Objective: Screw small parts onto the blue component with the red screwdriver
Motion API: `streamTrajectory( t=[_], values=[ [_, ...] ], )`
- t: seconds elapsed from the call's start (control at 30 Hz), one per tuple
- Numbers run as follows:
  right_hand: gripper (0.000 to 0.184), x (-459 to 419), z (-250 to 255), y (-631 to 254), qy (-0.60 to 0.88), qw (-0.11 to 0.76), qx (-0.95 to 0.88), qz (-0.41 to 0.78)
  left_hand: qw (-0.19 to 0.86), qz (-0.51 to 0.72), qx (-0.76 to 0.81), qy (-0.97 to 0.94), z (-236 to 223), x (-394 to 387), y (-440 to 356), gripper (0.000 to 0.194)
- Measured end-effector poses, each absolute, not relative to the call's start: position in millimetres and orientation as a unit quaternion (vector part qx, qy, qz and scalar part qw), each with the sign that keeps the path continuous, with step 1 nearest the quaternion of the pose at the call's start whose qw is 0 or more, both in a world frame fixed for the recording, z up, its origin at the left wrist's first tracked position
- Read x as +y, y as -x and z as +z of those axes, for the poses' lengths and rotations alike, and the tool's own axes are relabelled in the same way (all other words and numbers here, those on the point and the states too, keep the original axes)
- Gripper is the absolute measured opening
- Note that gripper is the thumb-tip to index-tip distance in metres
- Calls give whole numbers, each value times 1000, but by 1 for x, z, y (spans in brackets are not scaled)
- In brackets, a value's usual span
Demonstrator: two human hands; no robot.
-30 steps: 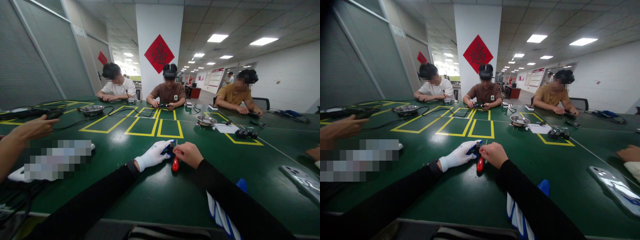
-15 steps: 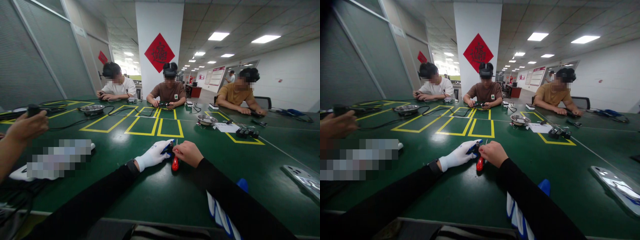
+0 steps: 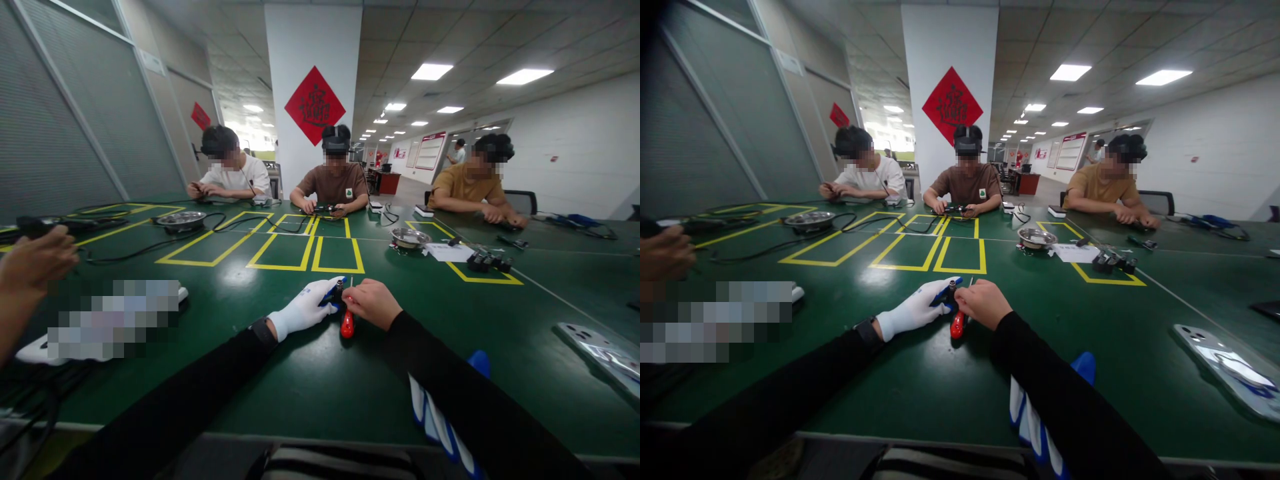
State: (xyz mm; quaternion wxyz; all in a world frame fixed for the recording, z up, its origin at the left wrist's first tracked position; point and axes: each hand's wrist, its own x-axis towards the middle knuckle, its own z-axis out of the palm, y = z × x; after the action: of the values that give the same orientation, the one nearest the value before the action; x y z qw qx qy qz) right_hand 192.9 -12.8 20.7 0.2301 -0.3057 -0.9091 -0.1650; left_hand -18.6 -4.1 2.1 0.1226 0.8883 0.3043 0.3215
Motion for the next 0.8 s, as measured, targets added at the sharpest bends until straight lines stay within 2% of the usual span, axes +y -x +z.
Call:
streamTrajectory(
  t=[0.57,0.8],
  values=[
    [11,-12,20,-195,306,231,-910,-155,130,326,295,-889,-1,-2,18,57],
    [9,-17,19,-195,343,245,-900,-111,120,315,298,-893,1,-5,18,55]
  ],
)
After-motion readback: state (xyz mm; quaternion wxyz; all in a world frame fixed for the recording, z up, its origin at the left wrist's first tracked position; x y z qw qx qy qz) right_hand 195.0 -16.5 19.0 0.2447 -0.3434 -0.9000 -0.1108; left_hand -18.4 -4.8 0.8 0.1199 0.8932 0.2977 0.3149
